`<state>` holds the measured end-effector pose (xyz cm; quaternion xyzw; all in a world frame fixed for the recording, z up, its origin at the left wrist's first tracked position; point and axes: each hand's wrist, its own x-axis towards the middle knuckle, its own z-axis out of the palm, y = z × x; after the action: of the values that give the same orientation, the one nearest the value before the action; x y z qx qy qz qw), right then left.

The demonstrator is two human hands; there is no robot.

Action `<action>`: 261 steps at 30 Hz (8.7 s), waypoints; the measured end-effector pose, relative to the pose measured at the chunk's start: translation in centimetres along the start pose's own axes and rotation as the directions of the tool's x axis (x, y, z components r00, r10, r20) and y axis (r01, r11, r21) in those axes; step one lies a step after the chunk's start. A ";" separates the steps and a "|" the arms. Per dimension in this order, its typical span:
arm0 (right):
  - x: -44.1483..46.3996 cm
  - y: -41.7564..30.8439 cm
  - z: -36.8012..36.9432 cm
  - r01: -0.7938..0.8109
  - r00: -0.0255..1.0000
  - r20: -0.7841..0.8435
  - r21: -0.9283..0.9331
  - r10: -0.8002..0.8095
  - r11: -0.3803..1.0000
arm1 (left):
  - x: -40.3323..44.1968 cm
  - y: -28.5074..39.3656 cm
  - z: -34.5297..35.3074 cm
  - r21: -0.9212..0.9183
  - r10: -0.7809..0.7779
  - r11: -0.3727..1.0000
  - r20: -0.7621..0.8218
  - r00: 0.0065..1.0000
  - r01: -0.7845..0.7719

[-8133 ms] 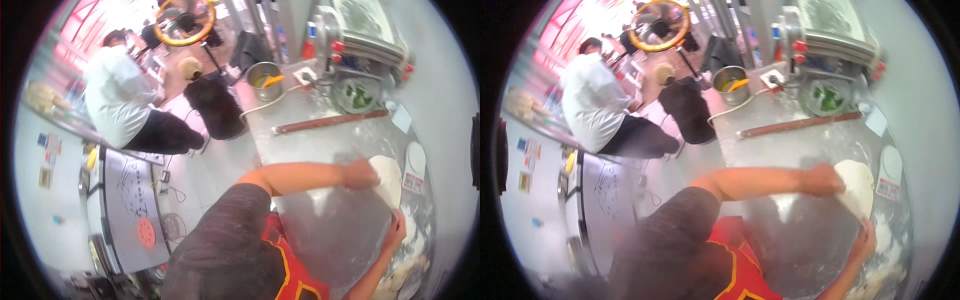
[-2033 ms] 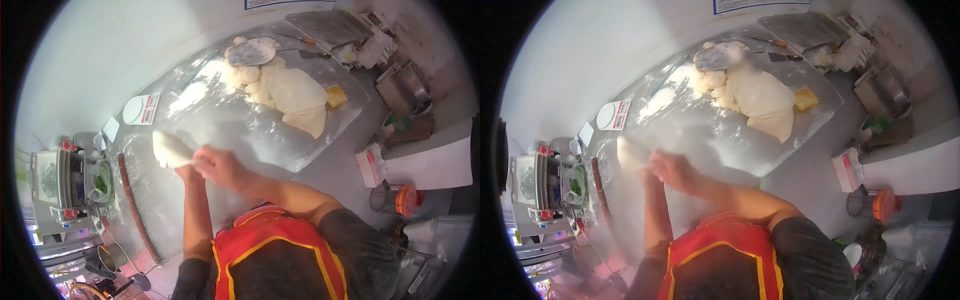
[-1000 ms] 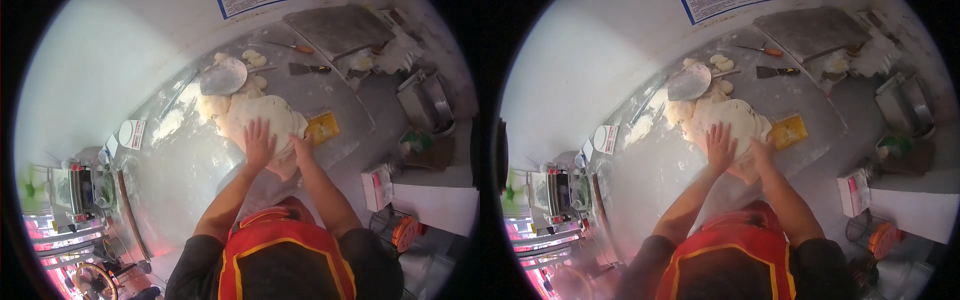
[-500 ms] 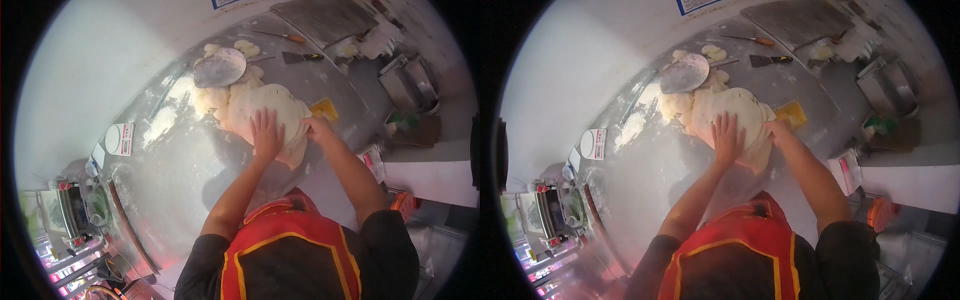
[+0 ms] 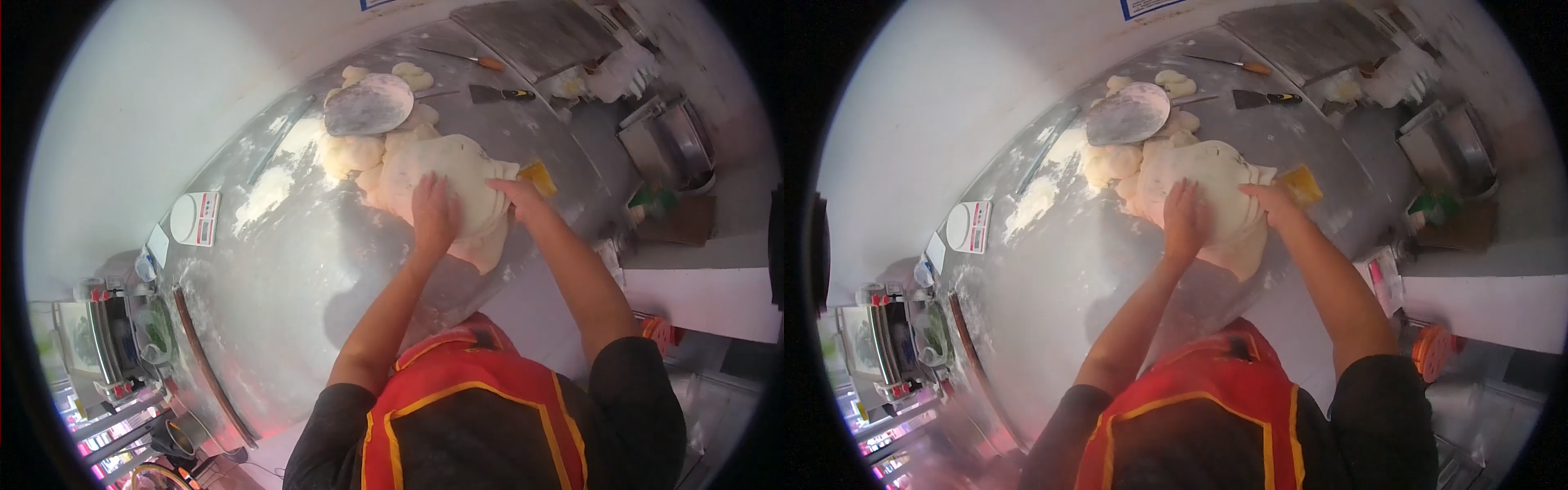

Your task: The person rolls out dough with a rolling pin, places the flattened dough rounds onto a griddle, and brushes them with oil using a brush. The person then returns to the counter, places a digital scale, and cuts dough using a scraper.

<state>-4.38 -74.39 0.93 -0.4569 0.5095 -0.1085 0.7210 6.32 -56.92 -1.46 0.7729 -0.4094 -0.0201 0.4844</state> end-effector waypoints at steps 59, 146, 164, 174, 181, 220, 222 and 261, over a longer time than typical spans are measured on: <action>-54.6 55.6 79.8 0.447 0.363 0.882 -0.448 0.300 0.775 | -84.9 19.7 -48.1 -0.346 -0.573 0.819 -0.504 -0.646 -0.457; -234.6 223.9 174.1 0.842 -0.537 0.296 0.131 0.790 0.523 | -242.8 -14.3 -199.3 0.202 0.176 0.960 0.109 -0.978 0.195; -246.8 226.8 178.6 0.487 -0.654 0.034 0.783 0.755 0.387 | -253.2 -16.8 -212.9 0.270 0.284 0.871 0.406 -0.869 0.411; -250.4 213.1 149.6 0.055 -0.547 -0.837 -0.032 0.003 0.998 | -263.1 -12.8 -210.1 0.382 0.338 0.809 0.318 -0.886 0.446; -251.3 217.7 139.9 0.533 -0.476 -0.864 -0.138 0.161 0.835 | -270.0 -8.1 -203.9 -0.976 0.789 -0.144 -0.213 -0.576 0.165; -256.7 241.3 130.7 -0.071 -0.536 -0.844 0.004 -0.035 0.997 | -284.7 -8.7 -195.9 -0.994 0.340 -0.007 -0.105 -0.934 0.110; -257.6 242.0 129.0 -0.045 -0.532 -0.829 0.230 0.171 0.972 | -285.7 -8.3 -194.8 -0.984 0.430 0.003 -0.161 -0.888 0.179; -261.0 243.7 132.8 0.495 -0.469 -0.800 0.113 0.375 0.862 | -284.2 -10.6 -193.8 -0.998 0.434 -0.066 -0.051 -0.899 0.025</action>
<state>-88.30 297.01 -12.34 0.0373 0.7861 -0.6170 -0.0035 -92.99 272.46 -10.84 -0.2757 -0.9275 -0.2460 -0.0565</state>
